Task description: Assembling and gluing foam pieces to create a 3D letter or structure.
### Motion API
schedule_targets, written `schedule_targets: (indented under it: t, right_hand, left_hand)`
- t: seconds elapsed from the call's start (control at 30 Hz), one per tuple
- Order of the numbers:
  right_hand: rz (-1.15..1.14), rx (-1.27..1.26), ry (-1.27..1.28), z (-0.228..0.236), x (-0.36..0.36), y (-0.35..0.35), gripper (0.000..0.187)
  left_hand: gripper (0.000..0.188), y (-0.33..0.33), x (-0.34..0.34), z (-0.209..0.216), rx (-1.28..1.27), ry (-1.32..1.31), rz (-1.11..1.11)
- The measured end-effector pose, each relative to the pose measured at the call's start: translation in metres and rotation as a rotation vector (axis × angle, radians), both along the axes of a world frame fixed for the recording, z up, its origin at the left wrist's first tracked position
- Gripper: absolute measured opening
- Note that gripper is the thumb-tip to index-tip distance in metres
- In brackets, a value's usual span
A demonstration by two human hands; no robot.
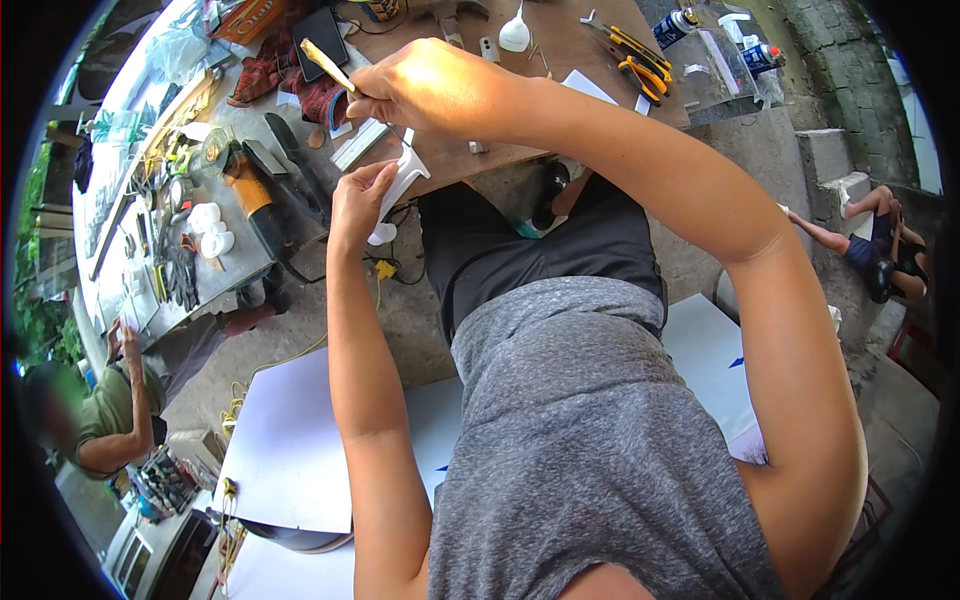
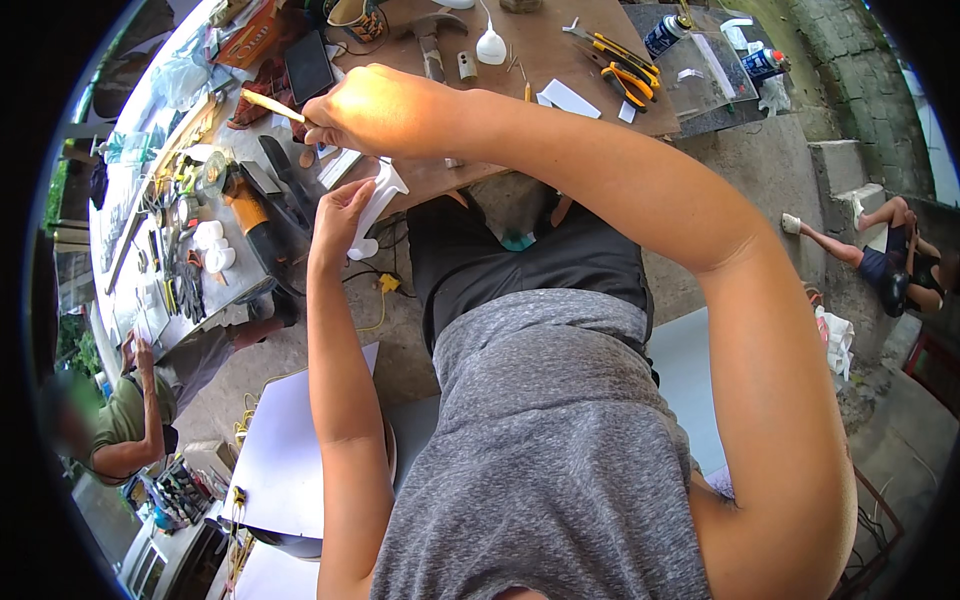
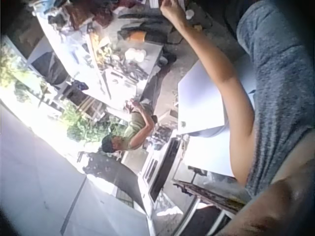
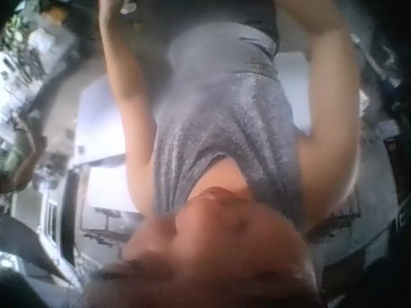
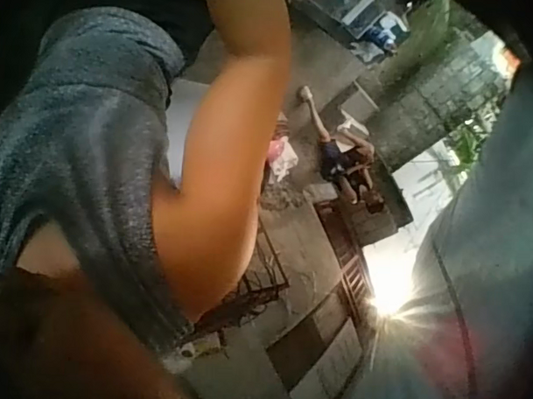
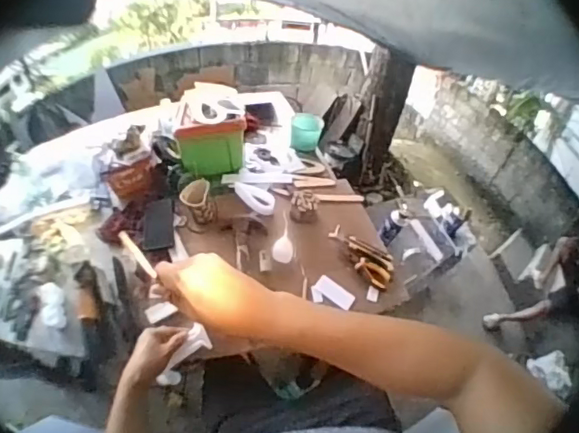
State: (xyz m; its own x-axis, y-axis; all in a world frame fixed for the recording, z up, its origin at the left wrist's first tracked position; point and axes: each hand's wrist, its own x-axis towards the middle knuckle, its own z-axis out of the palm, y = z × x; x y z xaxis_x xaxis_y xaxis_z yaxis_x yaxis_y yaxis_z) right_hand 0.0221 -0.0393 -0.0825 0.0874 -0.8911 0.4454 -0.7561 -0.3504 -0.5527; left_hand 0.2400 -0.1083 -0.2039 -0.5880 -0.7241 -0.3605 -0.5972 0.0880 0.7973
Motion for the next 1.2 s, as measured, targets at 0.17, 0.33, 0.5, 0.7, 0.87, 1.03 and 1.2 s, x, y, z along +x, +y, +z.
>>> schedule_targets:
  t: [0.17, 0.33, 0.5, 0.7, 0.87, 1.03, 1.2]
  right_hand:
    - [-0.021, -0.03, 0.078, 0.038, -0.007, 0.011, 0.023]
    - [-0.103, -0.121, -0.18, 0.113, -0.038, 0.062, 0.017]
    - [-0.094, -0.543, -0.211, 0.139, -0.083, 0.112, 0.02]
    - [-0.228, -0.557, -0.7, 0.043, -0.201, 0.188, 0.035]
    - [-0.261, -0.145, -0.515, 0.102, -0.139, 0.213, 0.029]
    - [-0.802, -0.018, -0.586, 0.033, -0.187, 0.233, 0.018]
    - [-1.238, -0.098, -0.36, -0.045, -0.283, 0.27, 0.01]
  left_hand:
    - [0.033, 0.002, 0.004, -0.001, -0.026, -0.002, -0.004]
    - [0.035, 0.005, 0.004, 0.002, -0.012, 0.032, -0.002]
    - [0.035, 0.015, 0.006, 0.016, -0.183, -0.035, -0.036]
    - [0.029, 0.019, -0.003, 0.017, -0.269, -0.033, -0.074]
    - [0.027, 0.017, 0.0, 0.014, -0.327, -0.034, -0.11]
    - [0.024, 0.009, 0.018, 0.006, -0.31, -0.052, -0.126]
    - [0.024, 0.013, 0.006, 0.015, -0.348, -0.071, -0.172]
